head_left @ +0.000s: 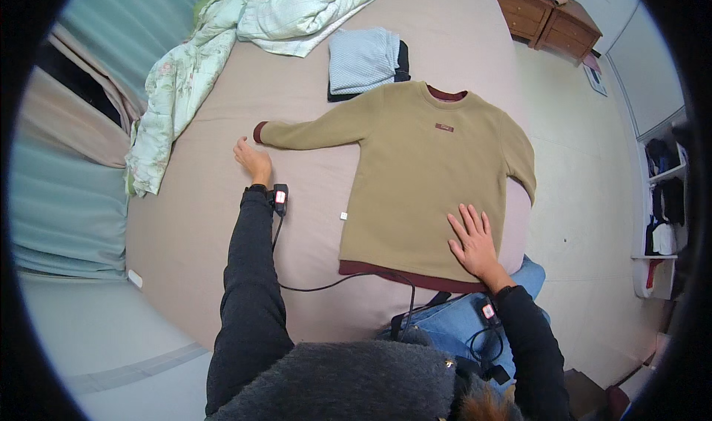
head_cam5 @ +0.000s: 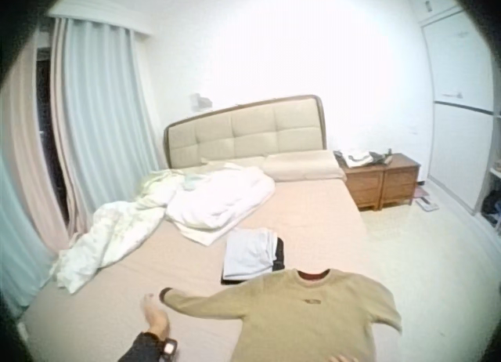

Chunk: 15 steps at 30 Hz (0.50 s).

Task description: The person folds a black long-sleeve shirt, a light blue checkered shirt, and a beige sweater on a bed. Each garment is smoothed, folded in half, then folded again into a compact rectangle and stacked.

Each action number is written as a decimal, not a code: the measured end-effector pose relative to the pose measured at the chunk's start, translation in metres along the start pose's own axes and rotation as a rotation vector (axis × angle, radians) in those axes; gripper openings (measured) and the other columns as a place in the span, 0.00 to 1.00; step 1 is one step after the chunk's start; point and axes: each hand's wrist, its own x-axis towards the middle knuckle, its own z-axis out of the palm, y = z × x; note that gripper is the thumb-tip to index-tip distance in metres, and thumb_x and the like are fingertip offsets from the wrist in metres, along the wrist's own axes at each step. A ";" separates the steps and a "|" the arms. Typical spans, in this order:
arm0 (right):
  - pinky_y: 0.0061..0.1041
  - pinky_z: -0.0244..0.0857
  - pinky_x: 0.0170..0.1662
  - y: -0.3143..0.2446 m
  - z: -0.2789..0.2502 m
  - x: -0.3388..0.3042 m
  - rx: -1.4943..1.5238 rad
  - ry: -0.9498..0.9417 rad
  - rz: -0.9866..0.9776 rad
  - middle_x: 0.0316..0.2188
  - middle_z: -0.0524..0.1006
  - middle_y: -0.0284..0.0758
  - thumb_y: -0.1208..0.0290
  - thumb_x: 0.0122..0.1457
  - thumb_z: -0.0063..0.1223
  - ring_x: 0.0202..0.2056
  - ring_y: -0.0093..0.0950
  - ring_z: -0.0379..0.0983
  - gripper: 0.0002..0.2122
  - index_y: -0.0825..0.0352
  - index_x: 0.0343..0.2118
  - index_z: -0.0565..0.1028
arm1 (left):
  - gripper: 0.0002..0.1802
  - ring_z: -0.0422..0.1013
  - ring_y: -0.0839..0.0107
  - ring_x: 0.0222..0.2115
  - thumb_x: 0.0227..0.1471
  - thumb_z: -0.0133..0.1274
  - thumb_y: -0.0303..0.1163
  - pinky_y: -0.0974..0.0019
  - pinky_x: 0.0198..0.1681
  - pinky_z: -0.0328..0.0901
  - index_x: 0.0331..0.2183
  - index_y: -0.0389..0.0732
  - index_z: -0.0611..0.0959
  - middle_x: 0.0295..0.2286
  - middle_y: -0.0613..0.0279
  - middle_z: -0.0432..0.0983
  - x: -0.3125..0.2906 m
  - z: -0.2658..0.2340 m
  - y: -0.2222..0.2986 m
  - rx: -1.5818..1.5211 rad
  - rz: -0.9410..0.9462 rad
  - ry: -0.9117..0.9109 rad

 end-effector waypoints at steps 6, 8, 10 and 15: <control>0.47 0.35 0.69 0.001 0.000 0.000 0.013 -0.006 -0.002 0.67 0.53 0.42 0.58 0.58 0.50 0.68 0.41 0.45 0.29 0.56 0.63 0.63 | 0.21 0.74 0.67 0.32 0.51 0.50 0.22 0.67 0.33 0.68 0.49 0.34 0.76 0.35 0.57 0.78 0.065 0.023 -0.027 -0.288 -0.276 -0.732; 0.47 0.35 0.69 0.001 0.000 0.000 0.013 -0.006 0.002 0.67 0.54 0.42 0.58 0.57 0.51 0.68 0.41 0.46 0.29 0.56 0.63 0.64 | 0.19 0.73 0.74 0.27 0.50 0.61 0.32 0.71 0.31 0.67 0.44 0.35 0.80 0.30 0.63 0.79 0.073 0.020 -0.024 -0.242 -0.150 -0.670; 0.47 0.35 0.69 0.002 0.000 -0.001 0.022 -0.008 0.004 0.67 0.54 0.42 0.58 0.57 0.51 0.68 0.41 0.46 0.29 0.56 0.63 0.64 | 0.21 0.74 0.73 0.29 0.47 0.66 0.38 0.69 0.34 0.68 0.41 0.35 0.83 0.30 0.63 0.80 0.078 0.006 -0.012 -0.397 -0.051 -0.592; 0.47 0.35 0.69 0.001 0.001 -0.001 0.001 -0.028 0.019 0.67 0.54 0.40 0.57 0.57 0.51 0.68 0.39 0.45 0.29 0.54 0.63 0.64 | 0.24 0.76 0.71 0.32 0.46 0.66 0.46 0.67 0.38 0.69 0.37 0.36 0.86 0.30 0.57 0.82 0.108 -0.045 0.013 -0.924 0.069 -0.238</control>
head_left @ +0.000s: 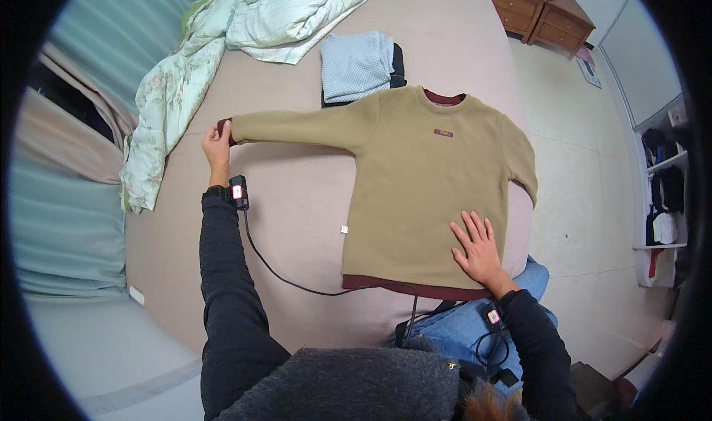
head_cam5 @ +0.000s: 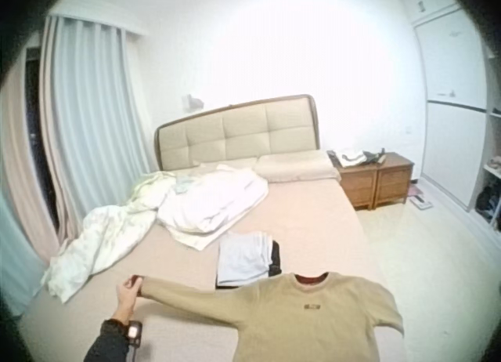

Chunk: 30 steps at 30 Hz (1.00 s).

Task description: The person folds a black long-sleeve shirt, a light blue checkered shirt, and a beige sweater on a bed. Each garment is smoothed, folded in half, then folded again into a compact rectangle and stacked.

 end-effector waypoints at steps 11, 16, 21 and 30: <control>0.47 0.34 0.69 -0.001 0.000 0.001 -0.009 -0.011 -0.001 0.68 0.53 0.41 0.58 0.57 0.50 0.69 0.40 0.44 0.29 0.56 0.63 0.63 | 0.36 0.75 0.63 0.32 0.50 0.58 0.55 0.64 0.35 0.69 0.35 0.23 0.80 0.29 0.49 0.78 -0.045 -0.010 -0.080 0.526 -0.720 0.116; 0.46 0.36 0.69 0.000 -0.001 0.000 -0.016 0.008 -0.008 0.67 0.54 0.39 0.55 0.58 0.51 0.68 0.38 0.46 0.29 0.53 0.64 0.63 | 0.19 0.69 0.74 0.24 0.44 0.67 0.38 0.71 0.29 0.67 0.36 0.41 0.78 0.27 0.66 0.72 -0.072 -0.012 -0.032 -0.176 -0.880 -0.056; 0.45 0.37 0.69 0.000 -0.002 0.000 -0.009 0.008 -0.007 0.67 0.55 0.38 0.55 0.59 0.50 0.68 0.37 0.46 0.29 0.53 0.64 0.63 | 0.14 0.72 0.69 0.28 0.47 0.54 0.26 0.63 0.34 0.70 0.39 0.41 0.75 0.31 0.61 0.73 -0.064 0.047 0.049 -0.410 -0.724 0.177; 0.45 0.36 0.69 0.000 -0.002 -0.001 -0.010 -0.005 -0.010 0.68 0.53 0.37 0.54 0.62 0.47 0.68 0.37 0.46 0.28 0.52 0.65 0.61 | 0.25 0.72 0.66 0.44 0.50 0.57 0.25 0.63 0.45 0.69 0.50 0.33 0.72 0.46 0.49 0.73 -0.194 0.282 0.220 -0.471 0.026 -0.495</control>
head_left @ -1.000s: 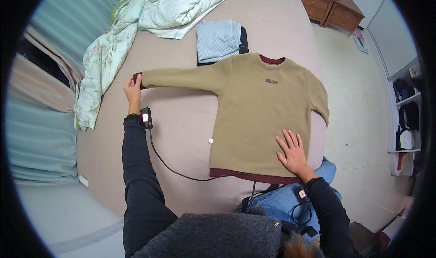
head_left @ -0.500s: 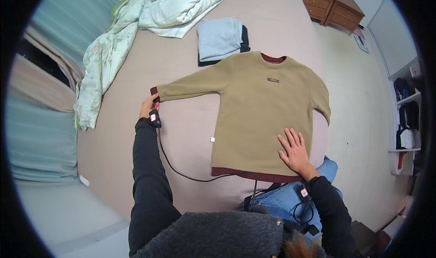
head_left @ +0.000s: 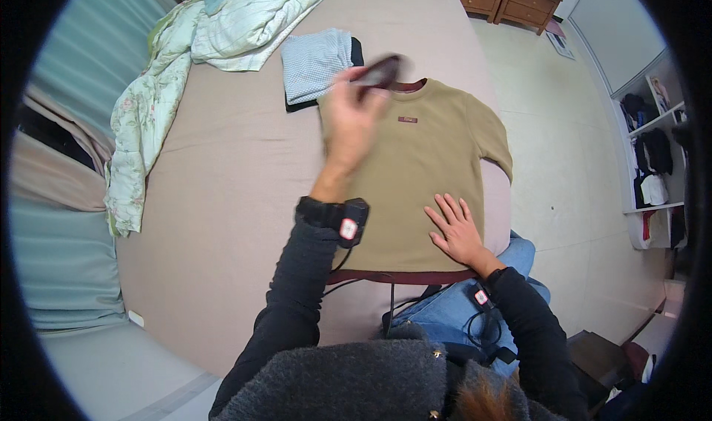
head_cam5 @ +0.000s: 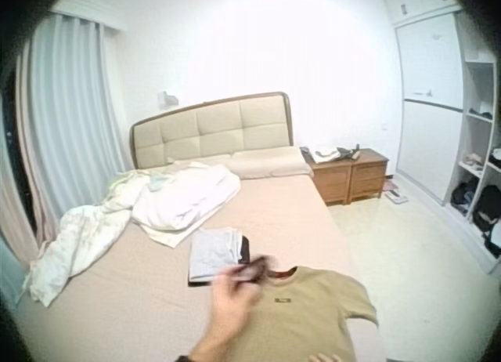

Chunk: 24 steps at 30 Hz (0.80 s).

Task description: The person folds a black long-sleeve shirt, a light blue checkered shirt, and a beige sweater on a bed. Each garment is smoothed, folded in half, then folded again into a compact rectangle and stacked.

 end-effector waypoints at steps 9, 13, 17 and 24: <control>0.46 0.37 0.68 0.001 0.002 0.001 -0.002 0.014 -0.014 0.68 0.53 0.38 0.54 0.62 0.47 0.68 0.38 0.46 0.28 0.51 0.65 0.60 | 0.35 0.40 0.43 0.66 0.60 0.43 0.54 0.33 0.64 0.36 0.64 0.51 0.62 0.66 0.53 0.48 -0.048 -0.019 -0.135 1.277 -0.012 -0.369; 0.46 0.40 0.67 0.004 0.001 0.002 0.111 0.105 -0.005 0.66 0.55 0.39 0.57 0.61 0.48 0.67 0.39 0.48 0.26 0.53 0.63 0.62 | 0.34 0.39 0.43 0.66 0.61 0.40 0.56 0.28 0.62 0.38 0.65 0.57 0.60 0.66 0.56 0.47 -0.036 -0.032 -0.153 1.330 -0.108 -0.315; 0.44 0.55 0.59 0.049 0.012 0.000 0.233 0.585 0.197 0.50 0.72 0.46 0.70 0.54 0.55 0.56 0.44 0.65 0.15 0.68 0.45 0.75 | 0.36 0.40 0.42 0.66 0.60 0.41 0.58 0.25 0.60 0.42 0.66 0.60 0.58 0.66 0.57 0.47 -0.028 -0.038 -0.158 1.430 -0.074 -0.266; 0.34 0.58 0.60 0.206 0.031 -0.016 1.961 0.517 1.422 0.57 0.68 0.53 0.34 0.59 0.39 0.58 0.41 0.65 0.43 0.74 0.61 0.61 | 0.35 0.39 0.42 0.66 0.59 0.43 0.56 0.26 0.61 0.39 0.65 0.61 0.60 0.66 0.57 0.47 -0.035 -0.035 -0.162 1.492 -0.040 -0.239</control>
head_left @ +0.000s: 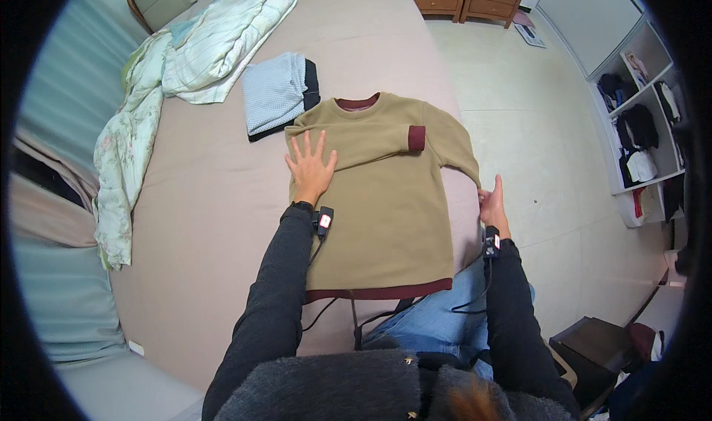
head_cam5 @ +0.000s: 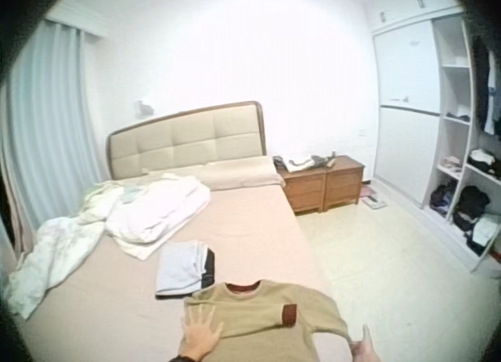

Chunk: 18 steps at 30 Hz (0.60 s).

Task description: The person folds a black long-sleeve shirt, a light blue checkered shirt, and a beige sweater on a bed. Each garment is smoothed, folded in half, then folded again into a compact rectangle and stacked.

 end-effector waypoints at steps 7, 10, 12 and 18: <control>0.39 0.55 0.64 -0.045 0.026 0.028 0.966 -0.385 -0.288 0.60 0.64 0.47 0.55 0.61 0.53 0.61 0.40 0.61 0.29 0.73 0.57 0.63 | 0.34 0.39 0.43 0.66 0.58 0.45 0.52 0.26 0.60 0.41 0.65 0.60 0.61 0.66 0.56 0.47 0.002 -0.012 -0.001 -0.004 -0.001 -0.051; 0.38 0.54 0.65 -0.057 0.024 0.024 1.210 -0.282 -0.274 0.61 0.64 0.47 0.57 0.61 0.53 0.61 0.41 0.60 0.29 0.74 0.58 0.63 | 0.34 0.42 0.43 0.66 0.56 0.48 0.46 0.27 0.61 0.42 0.63 0.50 0.64 0.64 0.53 0.53 0.006 -0.021 0.017 0.125 0.071 -0.077; 0.36 0.57 0.63 -0.067 0.017 0.018 0.986 -0.353 -0.400 0.58 0.67 0.45 0.61 0.61 0.52 0.59 0.38 0.63 0.26 0.74 0.57 0.64 | 0.34 0.44 0.45 0.65 0.54 0.51 0.42 0.28 0.61 0.43 0.61 0.43 0.67 0.62 0.51 0.58 0.012 -0.027 0.040 0.311 0.208 -0.086; 0.34 0.58 0.63 -0.110 0.004 -0.022 1.204 -0.383 -0.517 0.57 0.70 0.43 0.71 0.65 0.44 0.58 0.36 0.65 0.17 0.74 0.54 0.67 | 0.34 0.46 0.48 0.66 0.54 0.51 0.41 0.30 0.62 0.42 0.62 0.51 0.65 0.64 0.54 0.53 -0.006 -0.009 0.141 -0.297 0.595 -0.084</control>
